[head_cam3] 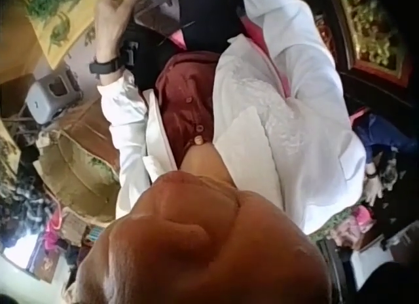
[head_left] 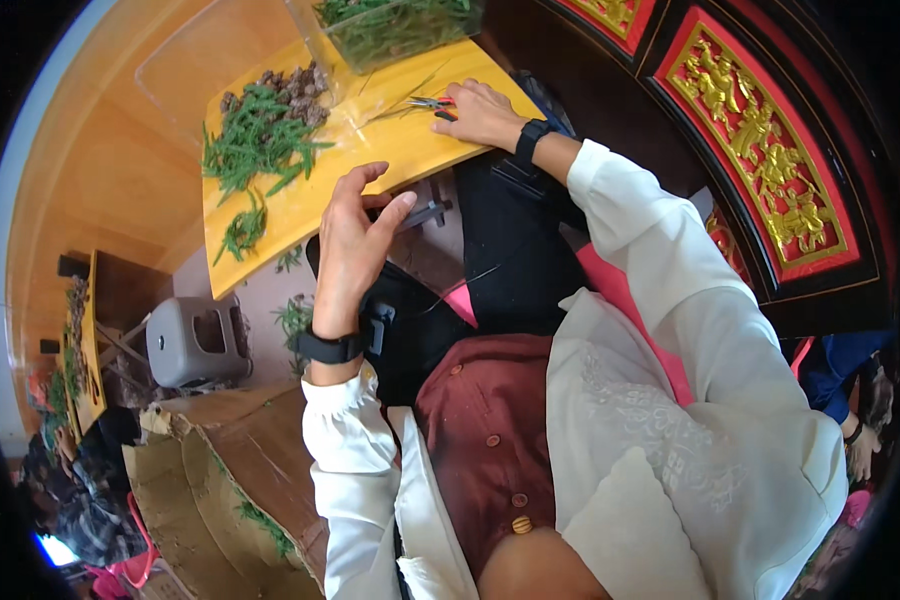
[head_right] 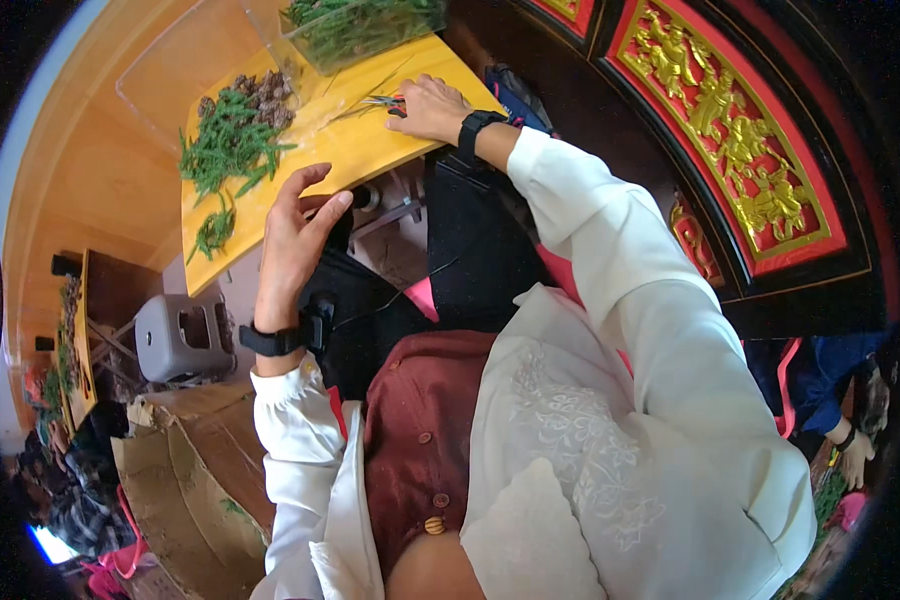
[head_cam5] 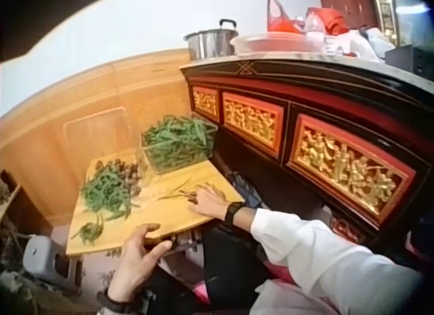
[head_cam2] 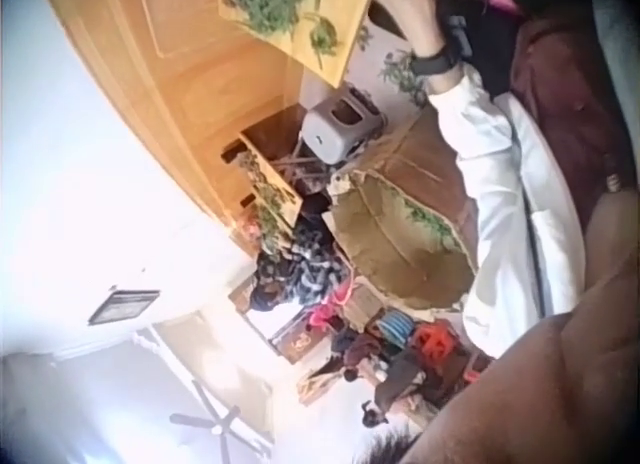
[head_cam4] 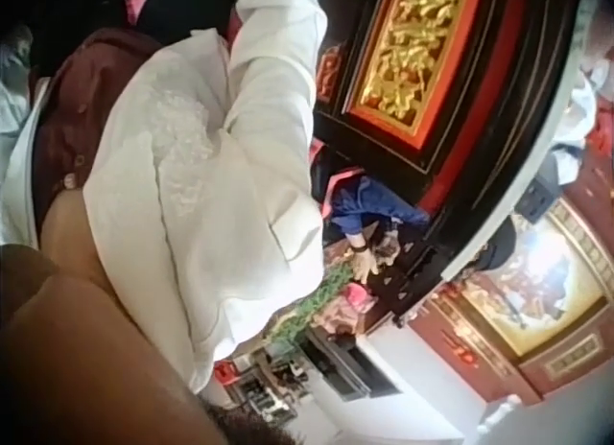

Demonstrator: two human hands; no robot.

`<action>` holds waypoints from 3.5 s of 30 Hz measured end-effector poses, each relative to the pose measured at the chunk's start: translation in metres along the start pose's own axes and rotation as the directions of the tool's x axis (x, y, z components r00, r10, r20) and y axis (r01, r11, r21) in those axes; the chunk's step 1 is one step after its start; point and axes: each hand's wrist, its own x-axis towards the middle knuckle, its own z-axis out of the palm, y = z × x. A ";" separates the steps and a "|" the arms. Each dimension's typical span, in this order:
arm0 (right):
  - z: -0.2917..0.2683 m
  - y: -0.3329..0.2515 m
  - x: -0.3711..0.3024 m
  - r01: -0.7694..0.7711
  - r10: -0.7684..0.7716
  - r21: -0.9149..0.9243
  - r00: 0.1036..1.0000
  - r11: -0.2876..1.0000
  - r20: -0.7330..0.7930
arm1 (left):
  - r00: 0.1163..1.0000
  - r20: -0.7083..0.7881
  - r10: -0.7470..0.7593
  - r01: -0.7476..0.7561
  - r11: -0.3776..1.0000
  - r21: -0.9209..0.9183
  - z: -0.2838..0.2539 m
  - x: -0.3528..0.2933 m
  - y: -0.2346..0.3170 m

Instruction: Trimming green plant branches using a pair of pliers and sorting them.

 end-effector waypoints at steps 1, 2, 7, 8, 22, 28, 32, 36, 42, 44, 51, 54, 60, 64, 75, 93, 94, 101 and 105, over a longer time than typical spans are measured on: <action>0.008 -0.006 -0.002 0.114 -0.115 -0.004 0.993 0.993 -0.020 | 1.000 -0.010 -0.019 0.019 1.000 0.004 -0.001 -0.001 -0.009; 0.020 -0.010 -0.003 0.198 -0.199 -0.018 0.978 0.980 -0.066 | 1.000 -0.006 0.001 -0.002 1.000 -0.025 0.001 -0.002 -0.020; 0.040 -0.039 -0.009 0.327 -0.329 -0.042 0.942 0.944 -0.070 | 0.997 -0.026 0.074 -0.075 0.997 -0.035 -0.012 -0.004 -0.040; 0.044 -0.046 -0.008 0.338 -0.342 -0.072 0.937 0.939 -0.068 | 1.000 -0.015 -0.010 0.010 0.999 -0.040 -0.021 -0.003 -0.045; 0.067 -0.060 0.016 0.212 -0.242 -0.208 0.962 0.955 -0.128 | 0.886 -0.416 0.204 0.224 0.597 0.770 -0.111 0.009 -0.138; 0.070 -0.026 0.037 0.132 -0.159 -0.154 0.970 0.979 -0.181 | 0.883 -0.432 0.184 0.249 0.597 0.763 -0.130 0.012 -0.170; 0.065 -0.029 0.051 0.144 -0.158 -0.117 0.980 0.983 -0.120 | 0.813 -0.522 -0.259 0.166 0.962 -0.219 -0.142 0.004 -0.168; 0.057 -0.026 0.048 0.075 -0.082 -0.077 0.992 0.994 -0.099 | 0.847 -0.393 -0.358 0.004 0.743 -0.669 -0.125 -0.002 -0.124; 0.052 -0.024 0.042 0.103 -0.111 -0.073 0.987 0.992 -0.115 | 0.900 -0.315 -0.301 -0.082 0.593 -0.801 -0.110 -0.009 -0.103; 0.052 -0.023 0.045 0.096 -0.102 -0.063 0.990 0.993 -0.102 | 0.813 -0.472 -0.340 -0.086 0.732 -0.676 -0.110 -0.006 -0.099; 0.054 -0.039 0.055 0.182 -0.228 -0.170 0.924 0.968 -0.307 | 0.846 -0.507 -0.166 0.234 0.969 0.074 -0.100 0.009 -0.141; 0.047 -0.065 0.067 0.199 -0.213 -0.079 0.944 0.977 -0.252 | 0.831 -0.543 0.120 0.212 0.834 0.509 -0.106 0.013 -0.153; 0.054 -0.087 0.102 0.189 -0.178 0.081 0.976 0.979 -0.126 | 0.785 -0.617 0.056 -0.106 0.993 -0.044 -0.142 0.025 -0.077; 0.058 -0.104 0.122 0.209 -0.199 0.125 0.976 0.970 -0.086 | 0.649 -0.611 0.453 -0.677 0.711 -0.191 -0.168 0.008 0.020; 0.083 -0.200 0.131 0.551 -0.520 0.206 0.833 0.809 -0.189 | 0.573 -0.712 0.405 -0.796 0.482 -0.367 -0.237 -0.025 -0.067; 0.081 -0.268 0.161 0.563 -0.566 0.463 0.811 0.684 -0.150 | 0.484 -0.833 0.268 -0.789 0.546 -0.283 -0.291 0.001 -0.088; 0.083 -0.276 0.167 0.563 -0.572 0.468 0.808 0.681 -0.140 | 0.479 -0.839 0.259 -0.786 0.551 -0.280 -0.297 -0.009 -0.089; 0.107 -0.320 0.210 0.465 -0.544 0.485 0.839 0.741 0.027 | 0.451 -0.870 0.199 -0.772 0.577 -0.268 -0.335 0.018 -0.102; 0.118 -0.332 0.229 0.412 -0.519 0.480 0.847 0.775 0.111 | 0.451 -0.877 0.167 -0.755 0.595 -0.275 -0.344 0.039 -0.106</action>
